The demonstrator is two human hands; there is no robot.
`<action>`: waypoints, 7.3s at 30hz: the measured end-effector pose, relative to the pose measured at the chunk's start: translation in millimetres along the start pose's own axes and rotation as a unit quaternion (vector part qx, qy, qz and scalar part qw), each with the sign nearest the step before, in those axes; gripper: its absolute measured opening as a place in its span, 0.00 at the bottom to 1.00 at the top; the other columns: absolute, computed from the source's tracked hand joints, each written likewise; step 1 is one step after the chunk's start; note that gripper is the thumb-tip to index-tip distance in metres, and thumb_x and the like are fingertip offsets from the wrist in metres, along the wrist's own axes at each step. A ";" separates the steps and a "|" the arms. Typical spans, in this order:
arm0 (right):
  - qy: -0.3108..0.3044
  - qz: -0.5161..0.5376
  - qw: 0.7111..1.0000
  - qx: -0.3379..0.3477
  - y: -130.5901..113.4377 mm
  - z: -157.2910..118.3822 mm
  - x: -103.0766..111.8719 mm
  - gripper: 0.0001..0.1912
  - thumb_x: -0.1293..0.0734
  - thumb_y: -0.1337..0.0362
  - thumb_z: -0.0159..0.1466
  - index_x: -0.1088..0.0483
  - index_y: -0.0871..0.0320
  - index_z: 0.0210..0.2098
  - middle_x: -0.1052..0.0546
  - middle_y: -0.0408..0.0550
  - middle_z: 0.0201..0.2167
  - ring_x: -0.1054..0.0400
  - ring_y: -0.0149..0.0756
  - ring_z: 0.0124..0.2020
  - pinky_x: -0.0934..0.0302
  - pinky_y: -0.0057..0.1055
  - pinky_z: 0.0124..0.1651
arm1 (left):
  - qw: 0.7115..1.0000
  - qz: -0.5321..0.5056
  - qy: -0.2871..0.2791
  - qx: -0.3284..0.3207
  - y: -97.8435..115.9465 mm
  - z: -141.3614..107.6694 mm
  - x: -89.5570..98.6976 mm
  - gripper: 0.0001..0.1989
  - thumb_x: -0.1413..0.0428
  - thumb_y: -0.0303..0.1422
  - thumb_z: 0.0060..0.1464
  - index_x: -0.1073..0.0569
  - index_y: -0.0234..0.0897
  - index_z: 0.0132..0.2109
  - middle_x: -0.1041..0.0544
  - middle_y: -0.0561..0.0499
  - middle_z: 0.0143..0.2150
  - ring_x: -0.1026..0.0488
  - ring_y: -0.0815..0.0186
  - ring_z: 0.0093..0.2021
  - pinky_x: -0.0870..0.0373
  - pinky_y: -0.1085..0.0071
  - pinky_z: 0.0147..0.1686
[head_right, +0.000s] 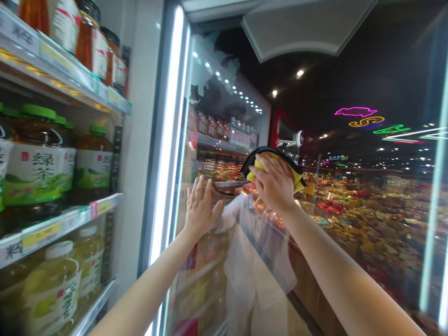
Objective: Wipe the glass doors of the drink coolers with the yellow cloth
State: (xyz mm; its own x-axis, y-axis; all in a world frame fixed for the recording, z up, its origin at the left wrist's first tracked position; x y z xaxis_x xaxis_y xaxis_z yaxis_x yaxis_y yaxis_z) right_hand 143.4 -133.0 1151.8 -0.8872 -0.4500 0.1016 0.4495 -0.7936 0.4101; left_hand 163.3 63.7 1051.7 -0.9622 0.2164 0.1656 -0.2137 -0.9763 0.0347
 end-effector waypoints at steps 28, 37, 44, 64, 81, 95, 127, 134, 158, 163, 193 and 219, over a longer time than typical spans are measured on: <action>-0.076 0.085 0.988 0.107 -136.0 51.0 -85.5 0.22 0.40 0.68 0.72 0.28 0.50 0.62 0.36 0.48 0.71 0.44 0.48 0.72 0.50 0.55 0.73 | 0.999 0.029 0.006 0.027 -58.7 -48.6 1.8 0.38 0.51 0.43 0.68 0.58 0.36 0.76 0.47 0.31 0.76 0.53 0.47 0.77 0.45 0.43 0.71; 0.010 0.094 0.995 -0.009 -115.6 66.9 -80.3 0.24 0.42 0.67 0.72 0.30 0.49 0.65 0.40 0.48 0.73 0.48 0.55 0.74 0.54 0.64 0.72 | 0.998 0.042 0.017 0.053 -87.0 -46.7 10.4 0.39 0.51 0.44 0.68 0.58 0.36 0.76 0.47 0.32 0.76 0.50 0.46 0.76 0.40 0.43 0.69; -0.119 0.101 0.982 0.106 -184.9 120.1 -123.9 0.22 0.42 0.69 0.72 0.27 0.52 0.61 0.39 0.47 0.73 0.47 0.47 0.74 0.53 0.54 0.74 | 0.998 0.045 0.031 0.036 -87.7 -52.1 7.8 0.38 0.51 0.44 0.68 0.57 0.35 0.76 0.46 0.31 0.75 0.48 0.45 0.75 0.38 0.42 0.68; -0.023 0.036 0.997 -0.065 -97.4 124.8 -79.5 0.25 0.45 0.65 0.74 0.36 0.55 0.69 0.47 0.48 0.76 0.58 0.55 0.77 0.64 0.62 0.75 | 0.997 0.041 0.058 -0.013 -64.5 -20.4 13.6 0.39 0.50 0.42 0.68 0.58 0.37 0.77 0.48 0.31 0.76 0.52 0.45 0.77 0.45 0.40 0.70; 0.011 -0.049 0.986 -0.157 1.3 47.1 -16.3 0.25 0.45 0.62 0.74 0.37 0.48 0.69 0.45 0.46 0.76 0.60 0.56 0.77 0.59 0.65 0.73 | 0.993 -0.024 0.075 -0.089 21.9 46.7 7.1 0.34 0.50 0.41 0.68 0.49 0.34 0.75 0.46 0.31 0.76 0.53 0.46 0.77 0.53 0.38 0.72; -0.029 -0.104 0.972 -0.208 74.8 17.9 23.2 0.26 0.46 0.62 0.74 0.38 0.47 0.70 0.43 0.42 0.75 0.58 0.56 0.76 0.57 0.63 0.73 | 0.983 -0.061 0.115 -0.128 89.0 90.5 1.0 0.33 0.50 0.43 0.68 0.44 0.36 0.74 0.44 0.33 0.76 0.51 0.47 0.77 0.66 0.38 0.73; 0.023 -0.257 0.910 -0.323 277.9 -81.9 139.1 0.27 0.45 0.63 0.73 0.39 0.45 0.70 0.38 0.44 0.73 0.47 0.47 0.74 0.41 0.53 0.69 | 0.917 -0.230 0.203 -0.257 266.1 105.3 -13.8 0.40 0.44 0.31 0.62 0.52 0.45 0.76 0.42 0.36 0.74 0.45 0.46 0.74 0.68 0.35 0.73; 0.095 -0.247 0.915 -0.305 292.1 -113.2 166.9 0.27 0.38 0.54 0.72 0.34 0.54 0.67 0.36 0.57 0.70 0.40 0.47 0.70 0.36 0.47 0.66 | 0.925 -0.226 0.190 -0.241 290.5 112.2 -24.1 0.35 0.46 0.33 0.64 0.47 0.42 0.75 0.39 0.34 0.73 0.45 0.46 0.74 0.69 0.35 0.73; 0.075 -0.175 0.938 -0.290 319.9 -16.1 158.1 0.26 0.43 0.54 0.75 0.38 0.50 0.70 0.39 0.47 0.73 0.48 0.47 0.75 0.39 0.48 0.69 | 0.946 -0.167 0.165 -0.224 297.9 142.6 -24.7 0.27 0.47 0.36 0.64 0.35 0.38 0.69 0.37 0.35 0.72 0.46 0.47 0.75 0.68 0.37 0.73; -0.005 -0.146 0.981 -0.125 256.5 -12.3 122.2 0.26 0.41 0.56 0.74 0.37 0.48 0.70 0.43 0.42 0.75 0.55 0.41 0.77 0.47 0.44 0.74 | 0.950 -0.143 0.182 -0.208 279.3 155.0 -16.2 0.27 0.46 0.35 0.64 0.35 0.36 0.69 0.36 0.34 0.72 0.44 0.46 0.74 0.64 0.36 0.73; 0.001 -0.102 0.994 -0.038 144.2 13.1 67.3 0.22 0.41 0.57 0.74 0.31 0.45 0.65 0.34 0.43 0.71 0.44 0.44 0.73 0.47 0.49 0.73 | 0.971 -0.080 0.135 -0.180 164.8 163.8 7.6 0.24 0.54 0.34 0.69 0.34 0.37 0.69 0.35 0.41 0.72 0.41 0.50 0.73 0.49 0.45 0.73; 0.044 -0.038 0.995 -0.078 50.6 109.2 -3.8 0.23 0.39 0.63 0.72 0.30 0.46 0.64 0.38 0.43 0.72 0.48 0.50 0.74 0.52 0.59 0.73 | 0.988 -0.019 0.098 -0.115 28.0 133.2 26.8 0.27 0.54 0.41 0.69 0.37 0.38 0.71 0.39 0.37 0.74 0.43 0.50 0.74 0.49 0.43 0.72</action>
State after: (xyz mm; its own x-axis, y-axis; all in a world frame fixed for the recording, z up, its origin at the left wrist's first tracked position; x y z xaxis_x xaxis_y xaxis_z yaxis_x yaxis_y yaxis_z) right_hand 158.2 -126.7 1271.1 -0.9098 -0.4150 -0.0070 0.3982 -0.8774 0.2676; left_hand 154.1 41.9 1188.3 -0.9620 0.2719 -0.0267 -0.2621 -0.9460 -0.1905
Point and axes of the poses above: each hand's wrist, its own z-axis towards the middle knuckle, its own x-axis out of the back of the hand, y = z × x, the point moved 10 cm from there along z, towards the middle knuckle
